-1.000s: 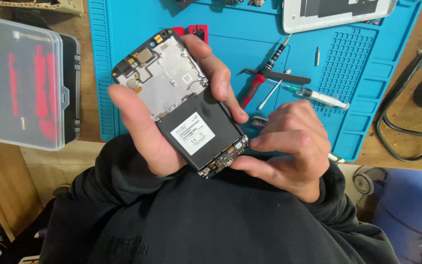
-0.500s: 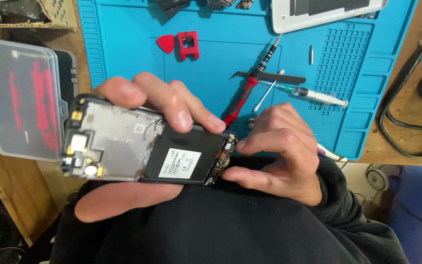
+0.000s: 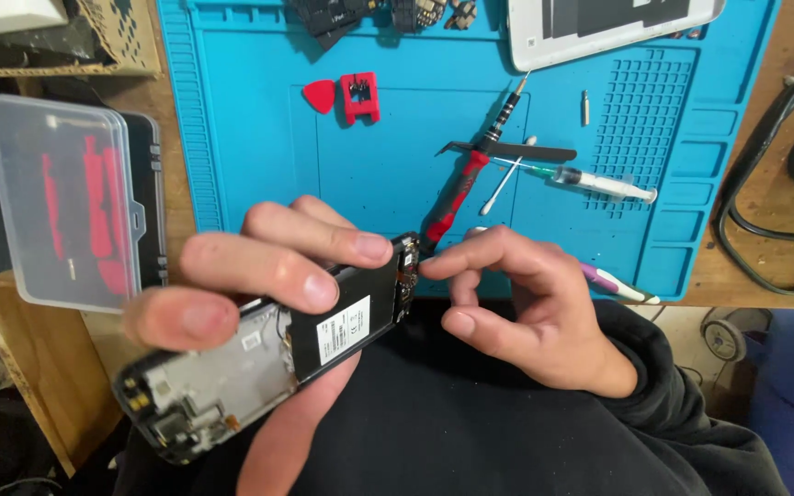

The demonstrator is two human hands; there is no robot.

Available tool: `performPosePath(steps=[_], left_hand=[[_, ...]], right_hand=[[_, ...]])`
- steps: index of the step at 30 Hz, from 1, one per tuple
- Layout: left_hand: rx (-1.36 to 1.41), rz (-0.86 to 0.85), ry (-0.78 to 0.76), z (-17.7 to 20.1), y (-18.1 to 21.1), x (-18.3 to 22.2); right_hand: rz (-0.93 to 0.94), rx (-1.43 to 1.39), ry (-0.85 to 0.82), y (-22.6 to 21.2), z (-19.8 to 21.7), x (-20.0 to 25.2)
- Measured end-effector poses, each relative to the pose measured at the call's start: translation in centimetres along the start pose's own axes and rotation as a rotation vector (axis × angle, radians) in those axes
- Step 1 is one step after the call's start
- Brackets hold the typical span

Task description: Disassemble a mobile phone and clean internal components using a screwdriver and toothbrush

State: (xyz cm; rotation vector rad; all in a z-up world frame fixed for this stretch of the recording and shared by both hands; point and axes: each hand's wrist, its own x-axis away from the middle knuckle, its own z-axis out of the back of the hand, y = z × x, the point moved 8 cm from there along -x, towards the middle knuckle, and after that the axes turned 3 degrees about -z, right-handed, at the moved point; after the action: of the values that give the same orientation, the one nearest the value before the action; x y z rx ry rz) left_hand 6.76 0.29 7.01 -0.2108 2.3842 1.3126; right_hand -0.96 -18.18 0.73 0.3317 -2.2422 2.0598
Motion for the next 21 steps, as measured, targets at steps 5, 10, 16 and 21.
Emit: performPosePath(steps=[5, 10, 16, 21], left_hand=[[-0.086, -0.078, -0.038, 0.4, 0.4, 0.1], [-0.161, -0.093, 0.018, -0.4, 0.8, 0.1], [-0.095, -0.452, -0.019, -0.7, -0.1, 0.7], [-0.098, -0.537, -0.112, -0.3, 0.0, 1.1]], right_hand=[[-0.129, -0.198, -0.129, 0.9, -0.6, -0.2], [-0.143, -0.19, -0.111, 1.2, -0.8, -0.4], [-0.141, -0.096, -0.02, 1.9, -0.7, -1.5], [-0.185, -0.082, -0.05, 1.7, -0.7, -2.3]])
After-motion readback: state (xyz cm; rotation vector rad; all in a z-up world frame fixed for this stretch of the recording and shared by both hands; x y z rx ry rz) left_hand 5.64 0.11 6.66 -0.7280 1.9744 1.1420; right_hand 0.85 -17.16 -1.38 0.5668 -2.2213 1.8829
